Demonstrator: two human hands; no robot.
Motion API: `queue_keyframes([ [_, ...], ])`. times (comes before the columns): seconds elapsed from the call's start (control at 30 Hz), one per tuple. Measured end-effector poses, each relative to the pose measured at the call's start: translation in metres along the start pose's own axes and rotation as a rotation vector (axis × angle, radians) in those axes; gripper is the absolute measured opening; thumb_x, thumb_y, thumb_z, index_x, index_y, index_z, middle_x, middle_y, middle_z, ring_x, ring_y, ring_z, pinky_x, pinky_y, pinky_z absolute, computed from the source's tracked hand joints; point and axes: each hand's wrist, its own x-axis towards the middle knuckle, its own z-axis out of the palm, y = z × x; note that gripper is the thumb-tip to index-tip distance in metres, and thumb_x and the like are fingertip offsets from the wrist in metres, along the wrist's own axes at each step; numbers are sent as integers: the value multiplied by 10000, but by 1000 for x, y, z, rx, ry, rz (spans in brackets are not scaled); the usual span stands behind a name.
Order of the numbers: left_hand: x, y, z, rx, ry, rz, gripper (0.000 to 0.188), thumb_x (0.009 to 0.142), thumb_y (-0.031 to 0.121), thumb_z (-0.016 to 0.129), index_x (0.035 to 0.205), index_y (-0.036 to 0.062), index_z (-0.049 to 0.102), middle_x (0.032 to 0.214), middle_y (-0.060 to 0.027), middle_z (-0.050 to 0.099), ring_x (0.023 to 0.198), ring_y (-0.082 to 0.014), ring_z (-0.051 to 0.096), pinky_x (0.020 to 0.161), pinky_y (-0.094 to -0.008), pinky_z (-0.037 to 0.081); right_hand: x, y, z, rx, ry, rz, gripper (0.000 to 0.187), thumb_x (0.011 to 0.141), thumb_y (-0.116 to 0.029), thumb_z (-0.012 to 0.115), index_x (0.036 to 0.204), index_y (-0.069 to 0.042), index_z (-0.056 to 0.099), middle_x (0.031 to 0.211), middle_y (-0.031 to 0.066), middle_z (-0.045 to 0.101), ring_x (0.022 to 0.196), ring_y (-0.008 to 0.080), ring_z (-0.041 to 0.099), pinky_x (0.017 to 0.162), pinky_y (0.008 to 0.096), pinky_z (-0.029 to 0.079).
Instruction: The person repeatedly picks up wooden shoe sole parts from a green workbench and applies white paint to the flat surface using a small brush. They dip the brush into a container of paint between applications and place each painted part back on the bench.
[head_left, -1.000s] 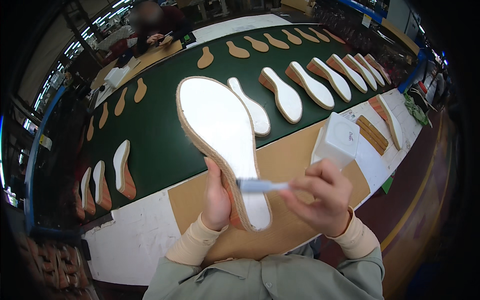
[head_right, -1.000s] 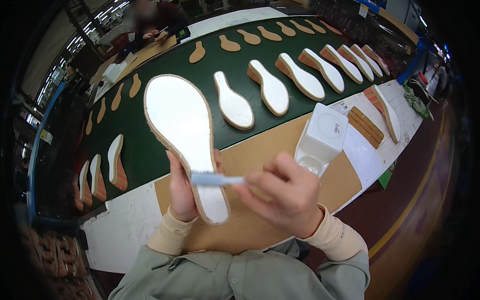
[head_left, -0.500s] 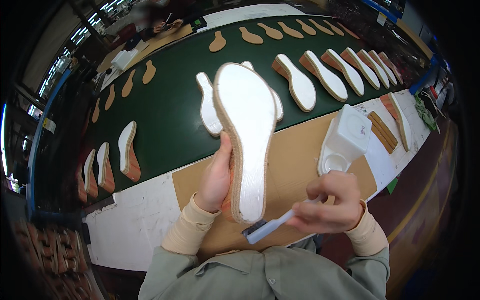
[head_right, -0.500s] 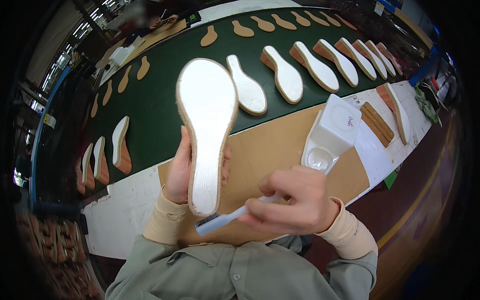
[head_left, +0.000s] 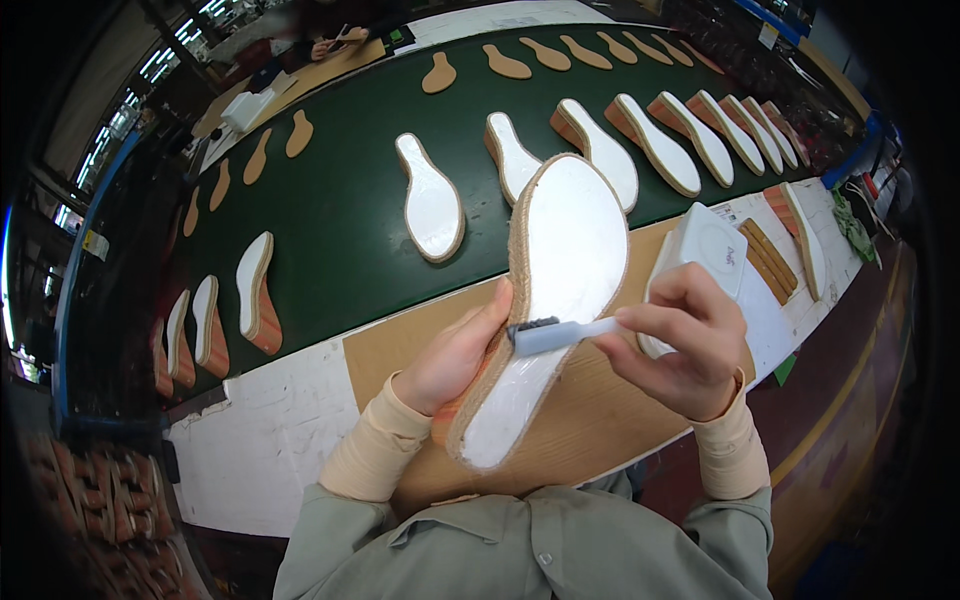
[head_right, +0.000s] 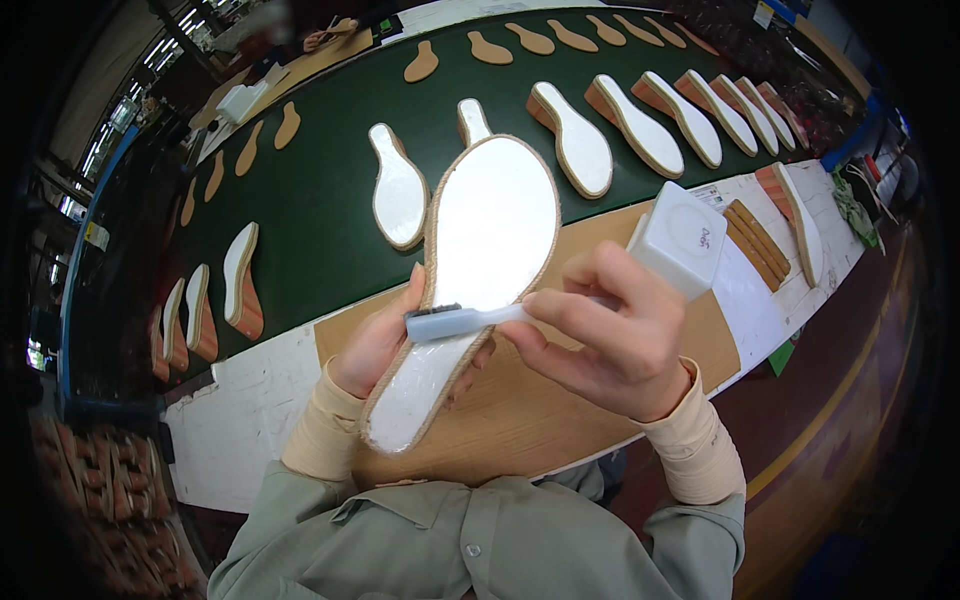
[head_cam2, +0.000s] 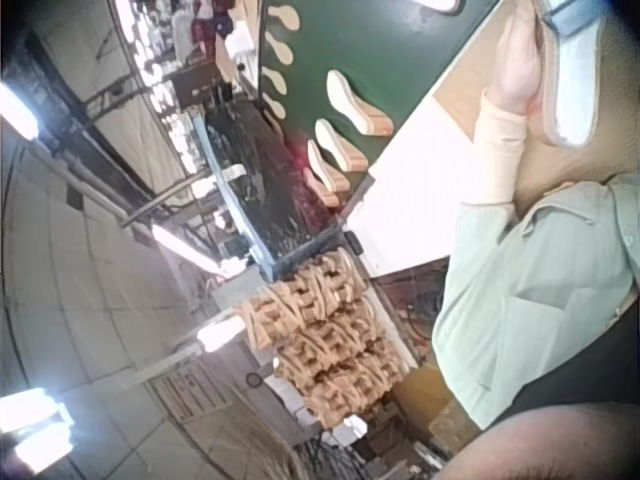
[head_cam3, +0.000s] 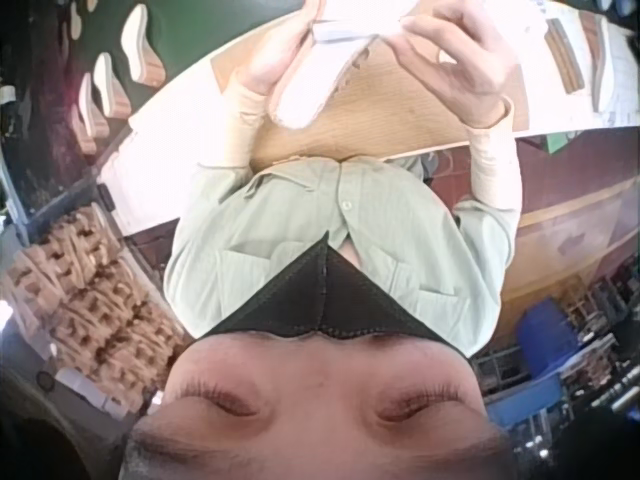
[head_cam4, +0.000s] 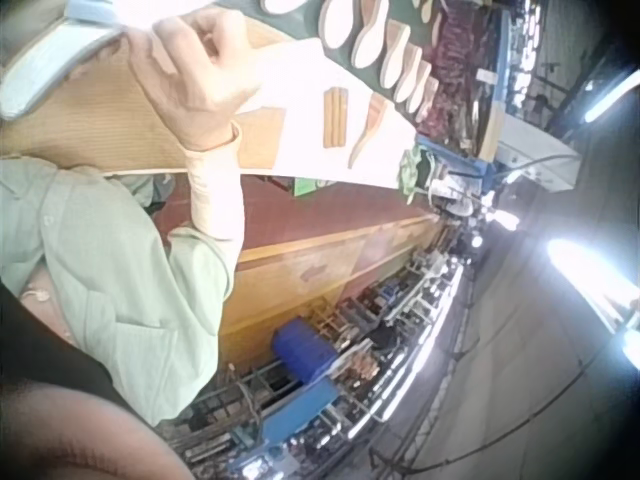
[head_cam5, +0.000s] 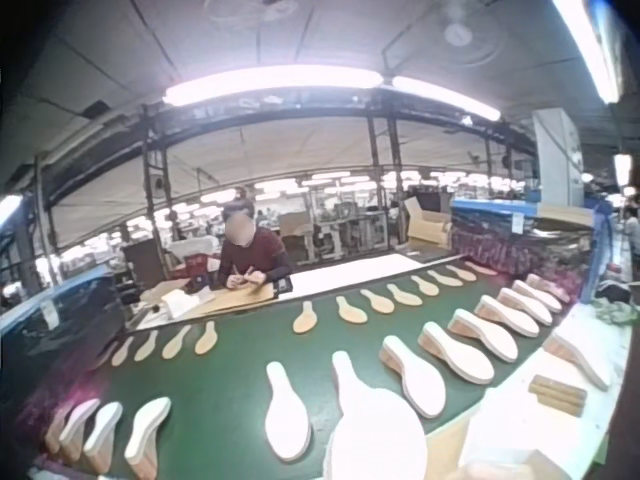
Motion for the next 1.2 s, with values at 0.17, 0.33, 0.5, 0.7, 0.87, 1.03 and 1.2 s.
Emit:
queue_keyframes([
  [0.17, 2, -8, -31, 68, -110, 13, 663, 1051, 581, 161, 1417, 115, 460, 1041, -172, 641, 733, -238, 642, 592, -349, 542, -11, -23, -4, 169, -195, -119, 203, 666, -186, 873, 768, -126, 707, 696, 5, 488, 483, 113, 446, 417, 265, 341],
  [0.33, 0, -9, -45, 305, -212, 100, 662, 1056, 564, 150, 1407, 98, 462, 1040, -173, 627, 779, -242, 631, 625, -365, 539, 1, 1, -6, -151, 68, 47, 199, 681, -218, 870, 768, -143, 707, 674, 0, 529, 496, 117, 497, 435, 246, 371],
  [0.5, -4, -12, -56, 207, -170, 59, 608, 1073, 509, 177, 1456, 89, 392, 1097, -199, 638, 961, -278, 656, 751, -415, 580, -11, -19, -9, 51, -105, -4, 235, 644, -163, 882, 783, -113, 699, 687, 17, 508, 501, 125, 490, 434, 255, 370],
  [0.7, -14, -13, -52, 195, 7, 64, 611, 1068, 520, 212, 1443, 71, 389, 1065, -201, 628, 889, -269, 650, 700, -372, 555, -16, -10, -8, -20, -66, 61, 209, 663, -171, 875, 778, -127, 705, 680, 9, 504, 489, 124, 478, 432, 259, 359],
  [0.87, -25, -11, -51, 176, -58, -54, 690, 1039, 601, 202, 1411, 73, 445, 1016, -212, 612, 802, -261, 636, 585, -373, 531, -10, -3, -17, -108, 32, 103, 218, 662, -183, 881, 782, -125, 709, 696, 11, 500, 509, 118, 488, 437, 257, 358],
  [1.03, -24, -10, -55, -231, -212, -104, 707, 1034, 614, 196, 1391, 69, 470, 994, -213, 604, 771, -268, 624, 572, -365, 514, -33, -3, -19, 35, -169, 35, 242, 634, -151, 891, 777, -97, 704, 712, 18, 502, 520, 138, 490, 449, 260, 361],
  [1.2, 8, -17, -73, 11, -273, 267, 584, 1080, 469, 276, 1370, 4, 478, 1137, -164, 635, 974, -217, 653, 800, -352, 556, -85, 0, -41, 429, 81, 581, 168, 718, -109, 846, 783, -42, 707, 742, 27, 540, 624, 56, 474, 514, 207, 363],
])
